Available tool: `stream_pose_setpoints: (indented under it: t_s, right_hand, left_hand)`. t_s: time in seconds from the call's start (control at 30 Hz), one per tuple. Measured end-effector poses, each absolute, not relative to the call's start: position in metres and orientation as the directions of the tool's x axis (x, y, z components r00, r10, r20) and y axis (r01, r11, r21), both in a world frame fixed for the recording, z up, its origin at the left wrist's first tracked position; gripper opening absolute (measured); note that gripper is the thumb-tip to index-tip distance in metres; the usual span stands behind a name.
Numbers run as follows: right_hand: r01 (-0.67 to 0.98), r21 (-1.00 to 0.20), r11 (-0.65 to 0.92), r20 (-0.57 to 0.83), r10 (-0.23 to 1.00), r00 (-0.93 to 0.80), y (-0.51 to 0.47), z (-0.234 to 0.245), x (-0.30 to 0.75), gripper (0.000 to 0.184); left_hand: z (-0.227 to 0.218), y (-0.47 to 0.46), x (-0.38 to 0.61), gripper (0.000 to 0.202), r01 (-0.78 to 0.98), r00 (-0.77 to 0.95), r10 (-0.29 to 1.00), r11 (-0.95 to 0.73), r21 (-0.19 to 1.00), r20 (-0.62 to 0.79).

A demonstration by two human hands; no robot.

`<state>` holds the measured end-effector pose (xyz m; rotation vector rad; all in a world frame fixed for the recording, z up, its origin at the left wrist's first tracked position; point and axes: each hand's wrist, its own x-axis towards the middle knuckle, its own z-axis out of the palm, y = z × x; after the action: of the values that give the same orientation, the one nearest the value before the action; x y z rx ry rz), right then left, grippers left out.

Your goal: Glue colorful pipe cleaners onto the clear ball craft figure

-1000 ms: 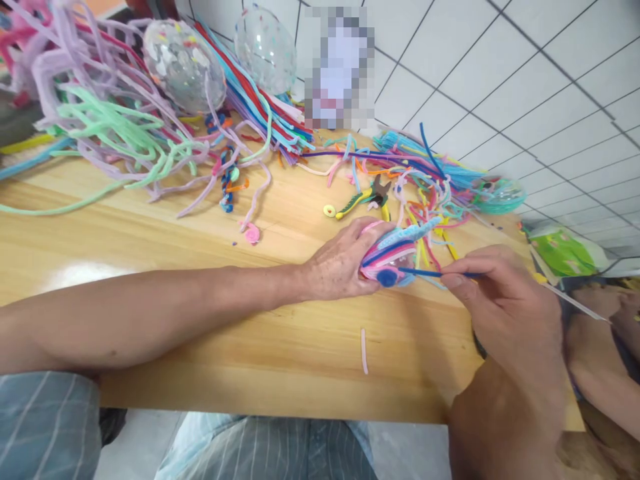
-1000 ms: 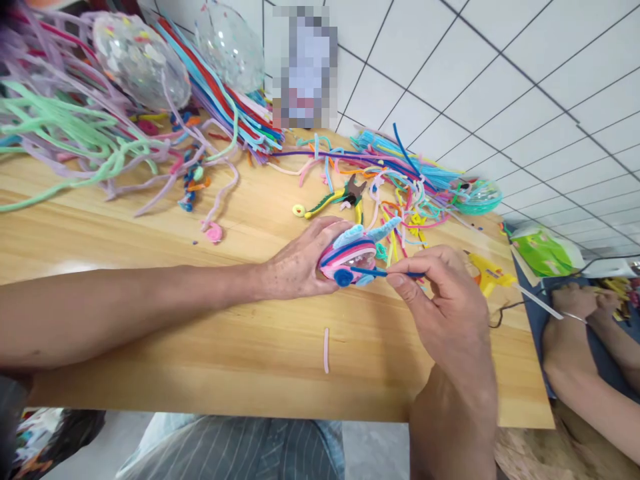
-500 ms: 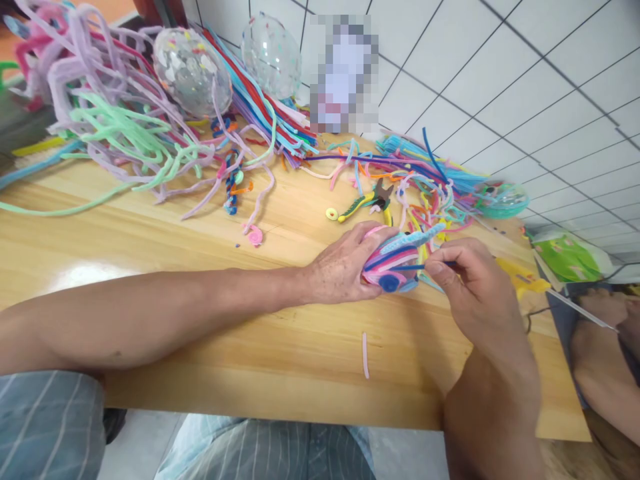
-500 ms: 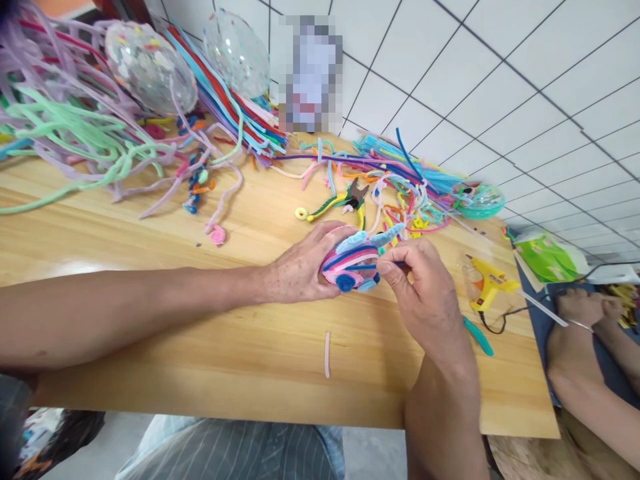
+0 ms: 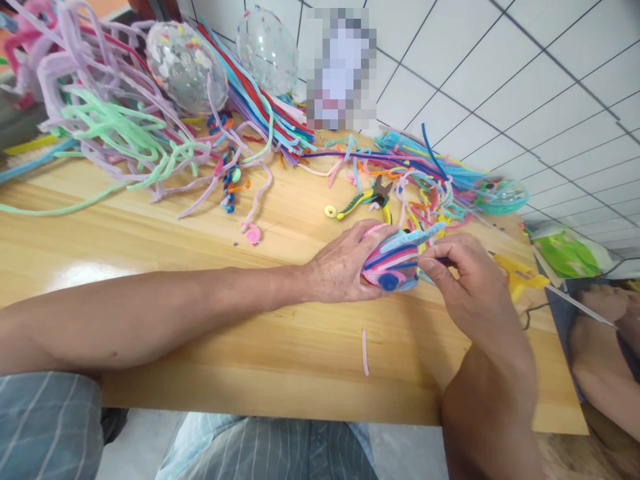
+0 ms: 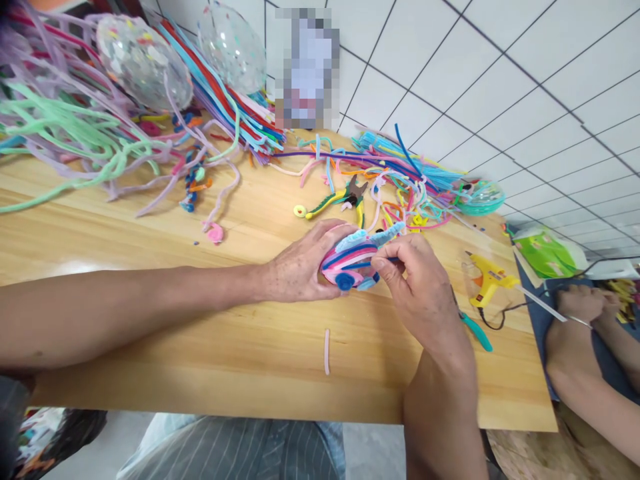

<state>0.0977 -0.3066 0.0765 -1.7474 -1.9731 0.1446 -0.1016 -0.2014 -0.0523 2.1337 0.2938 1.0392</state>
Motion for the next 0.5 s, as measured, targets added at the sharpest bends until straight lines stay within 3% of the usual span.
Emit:
stream_pose_setpoints:
  t_s: [0.1, 0.3, 0.5]
  right_hand:
    - [0.903, -0.394, 0.17, 0.298, 0.953, -0.05, -0.3059, 0.0761, 0.0966, 0.019]
    - [0.911, -0.382, 0.154, 0.304, 0.952, -0.033, -0.3071, 0.0752, 0.0965, 0.018]
    - [0.898, -0.409, 0.166, 0.306, 0.951, -0.036, -0.3085, 0.0707, 0.0945, 0.017]
  left_hand:
    - [-0.0512, -0.2026, -0.1027, 0.115, -0.113, 0.66, 0.487, -0.689, 0.716, 0.573]
    - [-0.0452, -0.2039, -0.1078, 0.069, -0.125, 0.66, 0.508, -0.651, 0.748, 0.553]
    - [-0.0443, -0.2007, -0.1078, 0.065, -0.12, 0.68, 0.488, -0.662, 0.74, 0.547]
